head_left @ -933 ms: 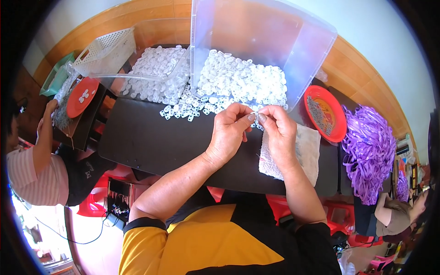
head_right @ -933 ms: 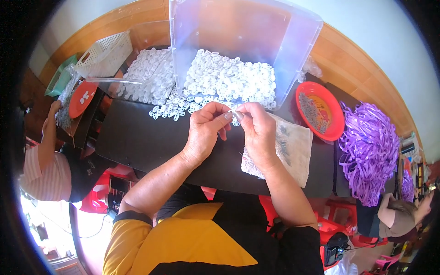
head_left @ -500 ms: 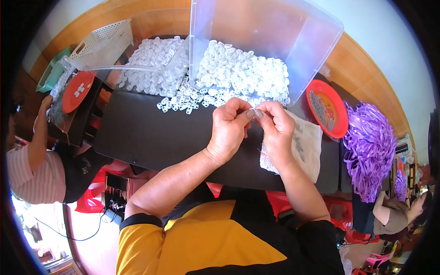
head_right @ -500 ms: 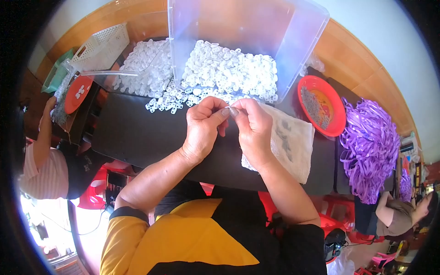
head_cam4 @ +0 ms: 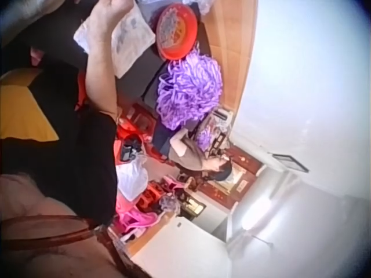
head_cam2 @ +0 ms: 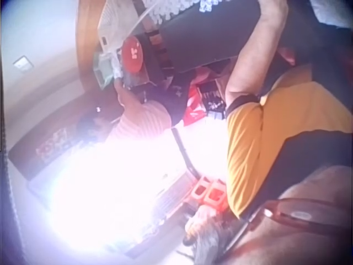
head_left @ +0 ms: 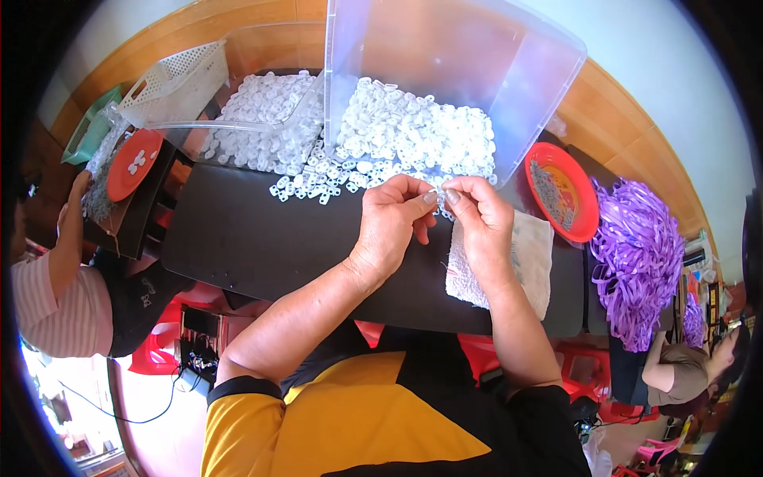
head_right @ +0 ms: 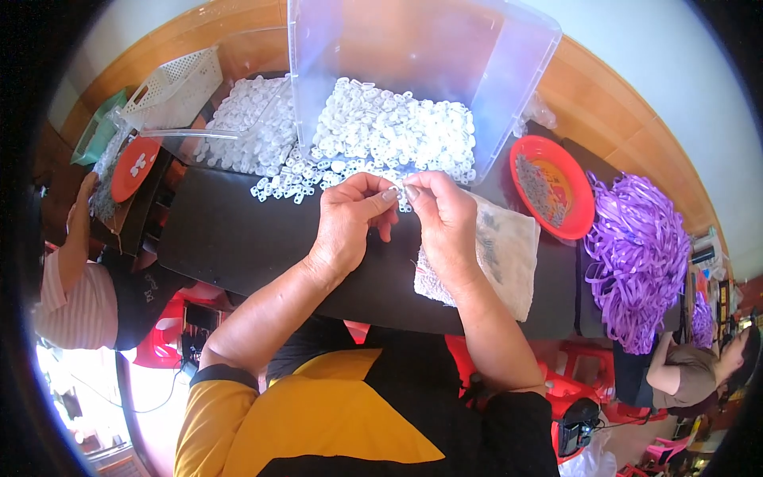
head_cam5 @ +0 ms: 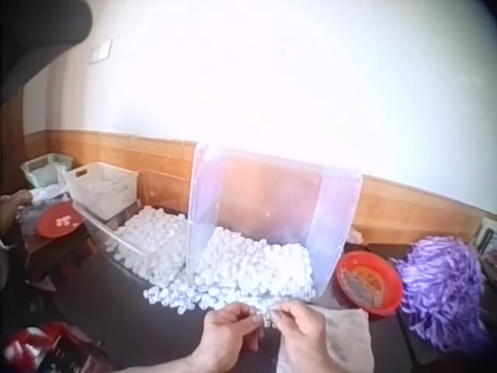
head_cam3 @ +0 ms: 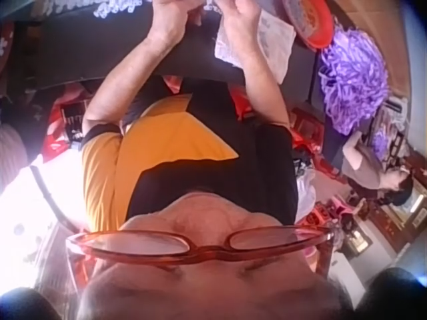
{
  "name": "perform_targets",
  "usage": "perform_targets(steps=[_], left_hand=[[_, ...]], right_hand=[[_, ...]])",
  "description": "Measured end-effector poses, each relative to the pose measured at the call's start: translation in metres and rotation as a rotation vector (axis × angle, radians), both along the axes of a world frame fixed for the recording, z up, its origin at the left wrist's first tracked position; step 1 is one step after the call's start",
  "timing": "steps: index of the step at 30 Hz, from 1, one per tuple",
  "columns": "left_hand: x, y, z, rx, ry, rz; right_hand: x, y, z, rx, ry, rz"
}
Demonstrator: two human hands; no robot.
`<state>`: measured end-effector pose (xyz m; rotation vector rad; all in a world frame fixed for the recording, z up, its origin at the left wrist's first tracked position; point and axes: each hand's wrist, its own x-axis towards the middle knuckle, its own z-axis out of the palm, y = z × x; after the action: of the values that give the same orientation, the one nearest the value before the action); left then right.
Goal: The recorder is picking up small white plastic components from a large bin, inspecting them while wiping them with a small white cloth, and then placing them in a tray.
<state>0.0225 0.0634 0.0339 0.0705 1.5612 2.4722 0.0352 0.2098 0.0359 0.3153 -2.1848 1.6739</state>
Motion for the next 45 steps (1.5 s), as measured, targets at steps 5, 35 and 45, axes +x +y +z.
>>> perform_targets(steps=[5, 35, 45], left_hand=[[-0.001, 0.000, 0.000, 0.007, 0.006, 0.023], [0.000, -0.002, 0.000, -0.079, 0.041, 0.037], [-0.004, -0.002, -0.003, -0.084, 0.028, 0.015]], right_hand=[[-0.001, -0.001, 0.000, 0.055, 0.019, 0.016], [-0.003, -0.010, -0.012, -0.056, -0.011, 0.011], [-0.003, -0.005, -0.013, -0.013, 0.017, 0.000]])
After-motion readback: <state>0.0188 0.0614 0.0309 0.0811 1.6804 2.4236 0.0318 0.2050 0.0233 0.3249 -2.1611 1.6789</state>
